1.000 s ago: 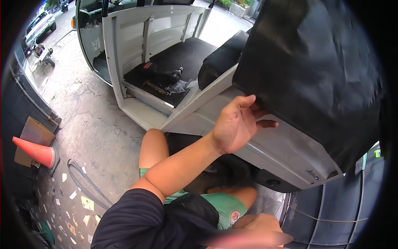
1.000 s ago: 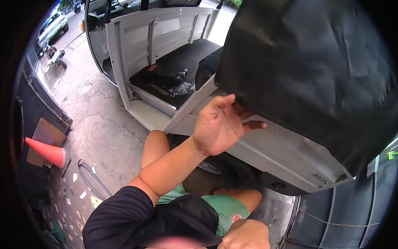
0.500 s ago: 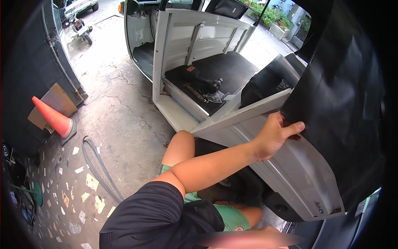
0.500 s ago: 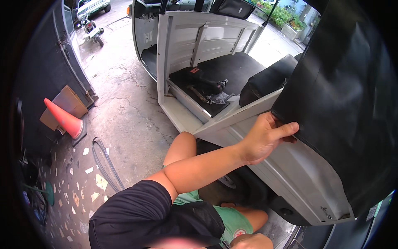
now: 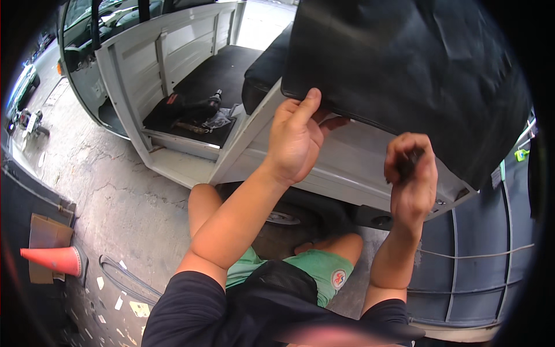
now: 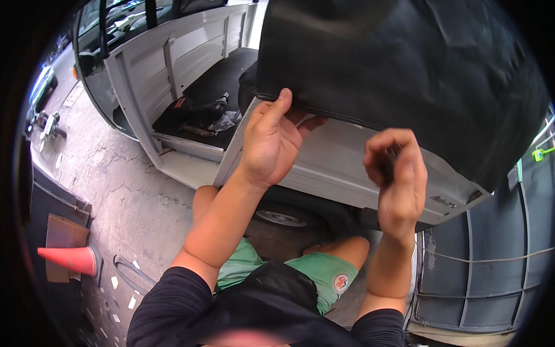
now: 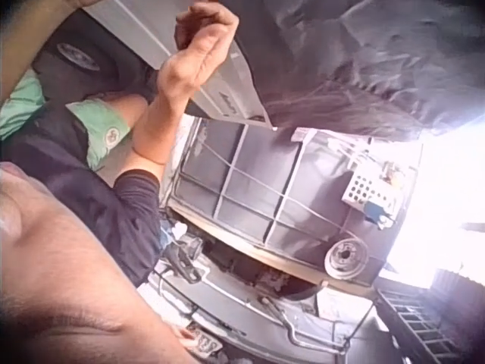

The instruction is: Repairing a canvas cover on a vehicle by cutting holes and installing grommets.

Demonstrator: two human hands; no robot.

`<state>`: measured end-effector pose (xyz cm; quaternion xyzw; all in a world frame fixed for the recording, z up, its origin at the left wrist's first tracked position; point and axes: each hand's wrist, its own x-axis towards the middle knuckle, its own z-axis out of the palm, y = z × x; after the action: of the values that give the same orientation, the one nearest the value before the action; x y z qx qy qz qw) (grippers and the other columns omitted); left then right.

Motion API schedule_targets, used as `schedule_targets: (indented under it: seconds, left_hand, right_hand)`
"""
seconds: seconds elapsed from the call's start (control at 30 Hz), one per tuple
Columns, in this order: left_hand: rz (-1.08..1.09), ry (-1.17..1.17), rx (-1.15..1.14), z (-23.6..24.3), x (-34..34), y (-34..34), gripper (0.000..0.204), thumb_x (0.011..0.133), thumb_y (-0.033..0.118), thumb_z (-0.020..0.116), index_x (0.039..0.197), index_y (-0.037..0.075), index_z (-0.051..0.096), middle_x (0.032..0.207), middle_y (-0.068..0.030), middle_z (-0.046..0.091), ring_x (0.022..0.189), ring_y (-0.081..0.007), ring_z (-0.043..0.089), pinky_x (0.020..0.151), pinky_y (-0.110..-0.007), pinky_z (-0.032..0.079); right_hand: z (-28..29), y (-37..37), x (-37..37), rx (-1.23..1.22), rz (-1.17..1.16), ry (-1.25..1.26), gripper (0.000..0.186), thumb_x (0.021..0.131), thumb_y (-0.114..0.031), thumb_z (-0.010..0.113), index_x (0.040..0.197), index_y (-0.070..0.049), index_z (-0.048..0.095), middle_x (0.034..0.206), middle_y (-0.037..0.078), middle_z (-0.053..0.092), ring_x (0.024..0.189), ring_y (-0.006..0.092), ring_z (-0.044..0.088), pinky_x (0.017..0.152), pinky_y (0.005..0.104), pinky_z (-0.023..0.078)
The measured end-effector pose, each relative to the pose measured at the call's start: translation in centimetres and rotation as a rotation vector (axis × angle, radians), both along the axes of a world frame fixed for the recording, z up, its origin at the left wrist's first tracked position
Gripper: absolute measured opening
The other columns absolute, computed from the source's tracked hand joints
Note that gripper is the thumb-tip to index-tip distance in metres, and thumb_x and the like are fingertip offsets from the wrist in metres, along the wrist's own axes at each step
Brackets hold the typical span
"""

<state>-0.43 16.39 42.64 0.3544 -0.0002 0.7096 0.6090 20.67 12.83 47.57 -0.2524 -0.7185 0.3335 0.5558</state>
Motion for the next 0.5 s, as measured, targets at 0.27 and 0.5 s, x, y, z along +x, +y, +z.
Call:
schedule_targets:
  seconds: [0.27,0.5]
  left_hand:
    - [0.224,0.114,-0.003,1.1,0.7,-1.0,0.023,0.102,0.002,0.068,0.125,0.003,0.068,0.12,-0.01,0.075,0.111,-0.0202,0.072,0.1,-0.039,0.057]
    - [0.312,0.352,0.043,1.0,-1.8,-2.2,0.034,0.097,0.004,0.079,0.128,-0.001,0.066,0.112,-0.0075,0.075,0.105,-0.0141,0.071,0.094,-0.029,0.057]
  right_hand:
    - [4.5,4.4,-3.7,0.627,-0.245,-0.442,0.033,0.084,-0.011,0.088,0.113,-0.003,0.074,0.098,0.007,0.067,0.085,0.0183,0.068,0.074,0.0305,0.057]
    - [3.5,6.0,-4.3,0.849,-0.202,-0.387,0.041,0.068,-0.002,0.09,0.108,-0.006,0.079,0.099,0.009,0.071,0.079,0.0237,0.072,0.066,0.0334,0.058]
